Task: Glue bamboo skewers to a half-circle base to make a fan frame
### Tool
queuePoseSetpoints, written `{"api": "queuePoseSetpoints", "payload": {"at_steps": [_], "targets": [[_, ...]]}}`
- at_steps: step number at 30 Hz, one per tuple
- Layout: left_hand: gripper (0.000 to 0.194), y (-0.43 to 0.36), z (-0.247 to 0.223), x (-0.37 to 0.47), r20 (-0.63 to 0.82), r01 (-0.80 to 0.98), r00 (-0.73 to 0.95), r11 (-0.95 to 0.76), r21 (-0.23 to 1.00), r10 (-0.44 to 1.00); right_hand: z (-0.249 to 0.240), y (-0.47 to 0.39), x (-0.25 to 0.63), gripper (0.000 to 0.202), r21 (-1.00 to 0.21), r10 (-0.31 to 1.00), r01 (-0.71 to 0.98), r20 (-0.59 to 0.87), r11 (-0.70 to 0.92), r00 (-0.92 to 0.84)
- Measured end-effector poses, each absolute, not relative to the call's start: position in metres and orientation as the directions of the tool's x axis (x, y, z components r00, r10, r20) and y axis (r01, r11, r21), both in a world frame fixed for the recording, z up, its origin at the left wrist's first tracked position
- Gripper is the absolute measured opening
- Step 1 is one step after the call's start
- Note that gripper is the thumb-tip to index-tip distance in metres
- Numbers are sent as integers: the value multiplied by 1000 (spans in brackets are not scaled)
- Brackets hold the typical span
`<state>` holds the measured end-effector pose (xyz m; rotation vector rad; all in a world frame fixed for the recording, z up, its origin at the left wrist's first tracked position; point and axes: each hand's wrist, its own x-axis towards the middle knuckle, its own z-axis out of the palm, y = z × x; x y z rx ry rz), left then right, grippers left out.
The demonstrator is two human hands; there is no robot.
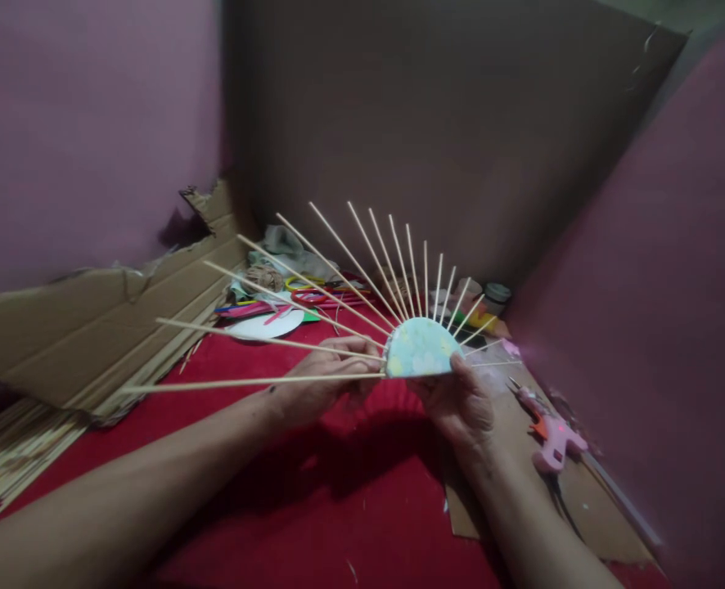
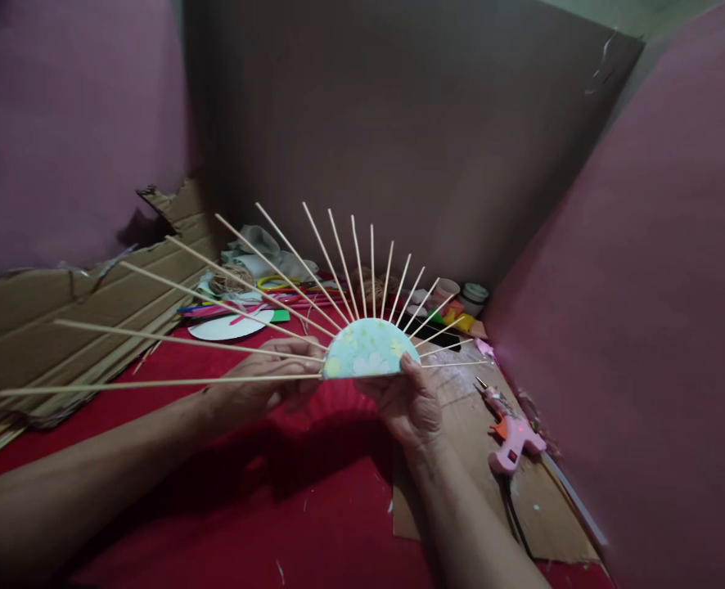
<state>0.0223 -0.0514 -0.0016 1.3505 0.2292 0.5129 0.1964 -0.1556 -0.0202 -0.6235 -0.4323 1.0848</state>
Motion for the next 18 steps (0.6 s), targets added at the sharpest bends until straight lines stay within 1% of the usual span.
{"api": "queuePoseSetpoints", "payload": {"at_steps": [3,5,7,8,11,13,15,18], "targets": [[19,-42,-4,25,53,-90,801,33,995,596,-15,-157,198,29,-629,885,-677,38,383,465],[15,-37,-9,26,-16,0,795,25,1000,607,-12,-156,199,29,-621,877,-670,58,406,478],[11,-39,-13,27,-65,66,837,18,998,544,-12,-154,198,30,-637,880,-657,74,403,469],[9,-43,-15,27,-96,110,869,1,994,486,-14,-153,197,30,-651,885,-651,72,391,459],[5,-64,-20,27,-195,219,955,-88,972,224,-24,-146,195,26,-693,897,-635,40,342,440],[4,-78,-21,27,-221,230,971,-113,967,88,-32,-141,195,23,-717,911,-639,-12,279,411],[2,-85,-21,27,-209,211,977,-86,974,37,-40,-136,196,20,-736,929,-649,-79,191,362],[3,-84,-23,29,-172,172,983,6,985,67,-46,-131,195,14,-746,943,-657,-134,107,306]]}}
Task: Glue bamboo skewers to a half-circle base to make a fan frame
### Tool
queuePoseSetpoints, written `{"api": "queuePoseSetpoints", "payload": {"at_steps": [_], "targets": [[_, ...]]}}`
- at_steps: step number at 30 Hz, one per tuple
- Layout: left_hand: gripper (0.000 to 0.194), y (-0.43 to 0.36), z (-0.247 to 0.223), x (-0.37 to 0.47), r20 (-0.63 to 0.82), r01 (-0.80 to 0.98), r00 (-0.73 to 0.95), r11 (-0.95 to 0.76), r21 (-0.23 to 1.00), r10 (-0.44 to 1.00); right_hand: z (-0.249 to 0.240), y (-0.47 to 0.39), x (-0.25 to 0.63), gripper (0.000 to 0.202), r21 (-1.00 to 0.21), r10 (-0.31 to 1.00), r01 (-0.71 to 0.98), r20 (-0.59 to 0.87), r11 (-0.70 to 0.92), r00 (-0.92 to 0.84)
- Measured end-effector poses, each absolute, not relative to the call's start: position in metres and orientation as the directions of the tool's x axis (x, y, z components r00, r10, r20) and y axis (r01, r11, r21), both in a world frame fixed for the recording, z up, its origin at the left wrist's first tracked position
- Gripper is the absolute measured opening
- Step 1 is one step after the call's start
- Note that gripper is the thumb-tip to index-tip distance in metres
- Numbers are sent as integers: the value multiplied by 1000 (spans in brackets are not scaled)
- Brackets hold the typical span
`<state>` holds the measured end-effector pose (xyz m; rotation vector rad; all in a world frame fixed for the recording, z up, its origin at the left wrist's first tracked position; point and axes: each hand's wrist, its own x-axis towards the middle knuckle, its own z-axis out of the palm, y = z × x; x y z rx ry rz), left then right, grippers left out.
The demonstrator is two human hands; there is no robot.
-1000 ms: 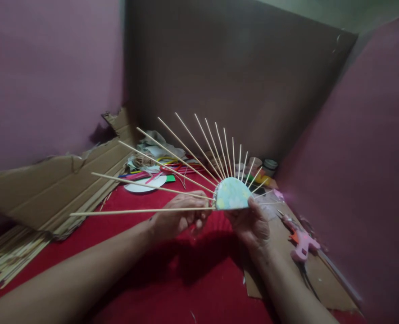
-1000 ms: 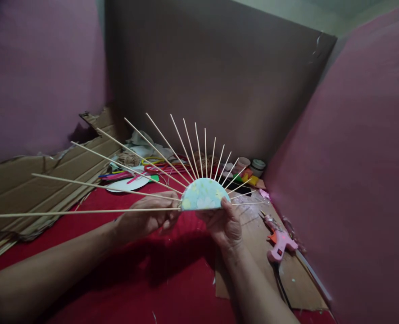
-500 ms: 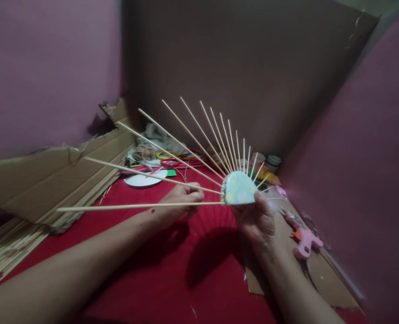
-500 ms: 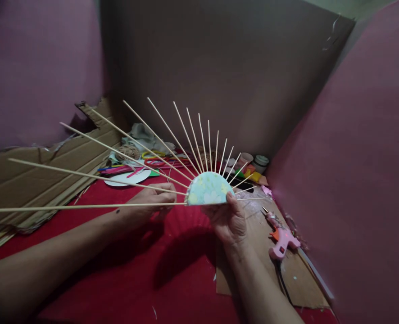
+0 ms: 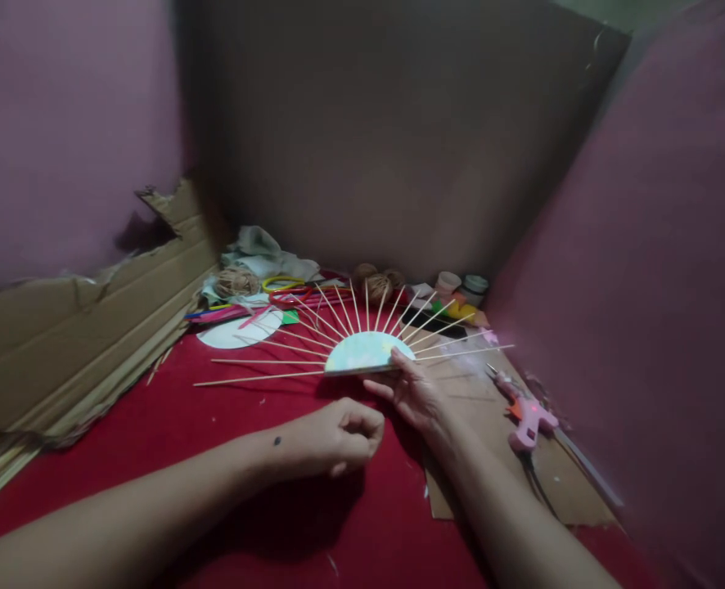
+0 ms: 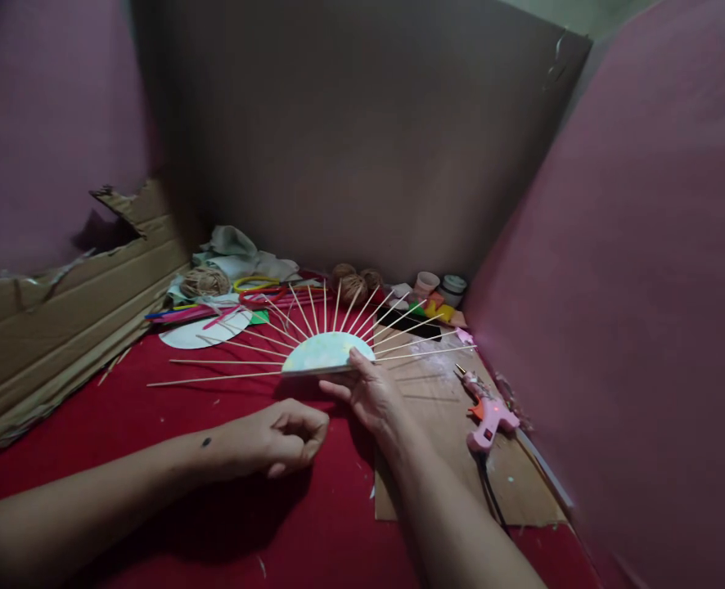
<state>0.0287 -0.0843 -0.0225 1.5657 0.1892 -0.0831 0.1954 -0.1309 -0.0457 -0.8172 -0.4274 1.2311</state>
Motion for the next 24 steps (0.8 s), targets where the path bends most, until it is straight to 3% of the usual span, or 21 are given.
{"api": "queuePoseSetpoints", "payload": {"at_steps": [4,8,11,16,19,21,24], "targets": [[10,-78,-24,30,-124,90,973,171,981,195,-44,-128,196,12,-768,951,-639,-177,27,253],[4,-79,-22,31,-61,-3,947,199,980,314,-41,-135,200,33,-805,944,-546,-322,-232,73],[11,-78,-21,32,-44,-38,935,222,974,353,-37,-143,197,32,-845,947,-483,-310,-231,89],[15,-72,-23,34,-48,-135,900,381,915,433,-18,-159,181,10,-940,931,-337,-69,60,359],[18,-69,-23,35,-62,-157,890,432,888,452,-6,-172,170,5,-979,850,8,179,202,496],[18,-69,-23,35,-86,-142,887,445,884,453,-2,-180,163,8,-932,806,278,346,234,481],[18,-70,-22,35,-117,-112,889,456,883,444,-4,-186,157,19,-757,756,582,559,299,339]]}}
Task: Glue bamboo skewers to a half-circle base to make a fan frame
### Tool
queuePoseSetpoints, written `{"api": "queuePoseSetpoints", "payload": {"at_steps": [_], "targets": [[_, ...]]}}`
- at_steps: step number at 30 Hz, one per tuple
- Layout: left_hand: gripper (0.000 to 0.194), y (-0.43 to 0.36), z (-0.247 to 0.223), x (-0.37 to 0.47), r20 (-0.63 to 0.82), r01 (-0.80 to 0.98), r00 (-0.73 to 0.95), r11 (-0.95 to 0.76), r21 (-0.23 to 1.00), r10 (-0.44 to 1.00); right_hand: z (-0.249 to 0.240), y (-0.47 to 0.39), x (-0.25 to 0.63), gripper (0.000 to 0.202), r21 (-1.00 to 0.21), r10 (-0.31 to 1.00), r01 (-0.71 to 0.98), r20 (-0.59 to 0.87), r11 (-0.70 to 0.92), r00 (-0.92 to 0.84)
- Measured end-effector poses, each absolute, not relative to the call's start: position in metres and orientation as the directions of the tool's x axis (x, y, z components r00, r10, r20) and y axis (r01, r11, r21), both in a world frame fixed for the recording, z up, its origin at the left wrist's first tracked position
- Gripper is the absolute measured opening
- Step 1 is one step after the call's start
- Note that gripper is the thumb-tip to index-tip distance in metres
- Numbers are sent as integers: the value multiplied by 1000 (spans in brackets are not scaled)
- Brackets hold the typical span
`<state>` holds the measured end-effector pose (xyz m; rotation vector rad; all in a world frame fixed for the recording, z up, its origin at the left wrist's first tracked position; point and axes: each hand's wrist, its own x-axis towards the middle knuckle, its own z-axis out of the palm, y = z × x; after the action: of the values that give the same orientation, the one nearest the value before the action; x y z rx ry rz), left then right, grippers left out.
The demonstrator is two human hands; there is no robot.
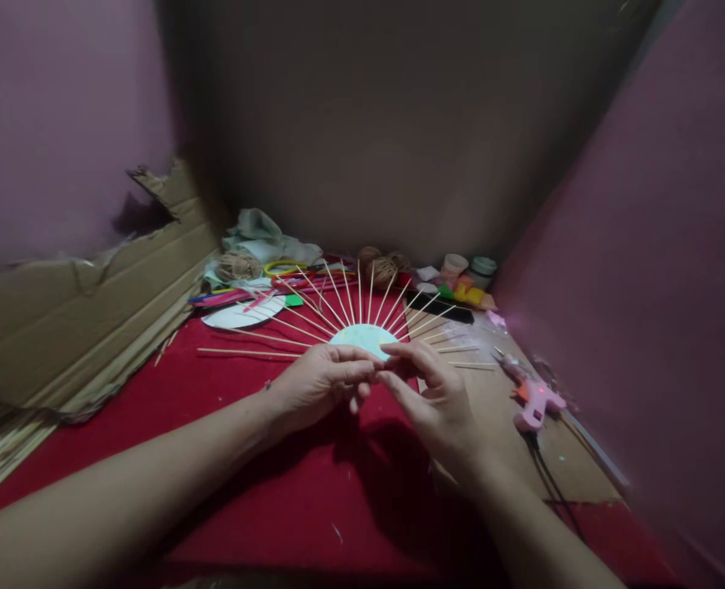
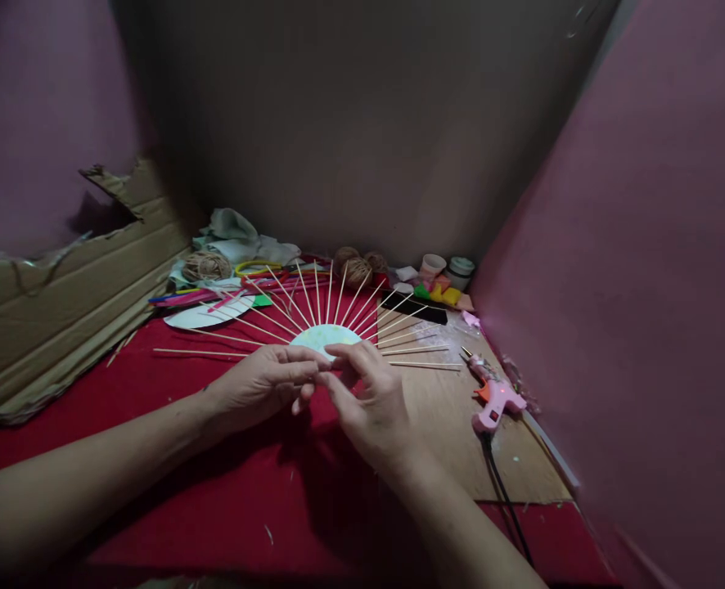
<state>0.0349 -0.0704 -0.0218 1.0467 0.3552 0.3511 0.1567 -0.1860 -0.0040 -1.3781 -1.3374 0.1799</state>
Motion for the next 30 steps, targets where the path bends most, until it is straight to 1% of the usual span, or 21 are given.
{"api": "queuePoseSetpoints", "payload": {"at_steps": [2,5,8,10,13,15,18,20,21,23,26,30], "targets": [[22,-71,-22,35,-126,-101,895,470,877,429,-8,-186,155,20,-665,752,671,614,328,241],[25,-71,-24,35,-154,-78,906,514,854,393,-14,-184,156,14,-593,753,724,639,352,158],[23,-69,-26,35,-202,4,934,557,830,296,-17,-184,160,12,-533,745,761,659,369,100],[25,-67,-26,34,-223,60,952,585,809,211,-16,-185,163,12,-516,758,765,650,385,58],[31,-65,-25,32,-215,110,972,624,773,95,-13,-187,164,12,-516,771,741,637,429,-3],[31,-64,-24,31,-211,134,976,622,771,51,-11,-189,164,11,-522,780,738,626,428,-9],[30,-64,-23,31,-227,152,973,619,770,43,-9,-189,163,10,-580,782,731,615,360,103],[30,-65,-23,31,-236,164,971,628,761,32,-10,-189,164,10,-650,771,682,605,334,199],[29,-65,-24,31,-235,169,972,633,756,21,-10,-189,165,10,-681,773,648,595,341,219],[27,-64,-25,31,-217,177,976,638,750,-15,-11,-189,166,12,-706,792,586,587,398,168],[25,-64,-28,30,-181,176,982,641,747,-59,-10,-191,168,20,-686,810,560,584,464,45],[20,-63,-31,30,-187,209,977,639,740,-104,-7,-194,168,17,-717,855,569,517,404,45]]}}
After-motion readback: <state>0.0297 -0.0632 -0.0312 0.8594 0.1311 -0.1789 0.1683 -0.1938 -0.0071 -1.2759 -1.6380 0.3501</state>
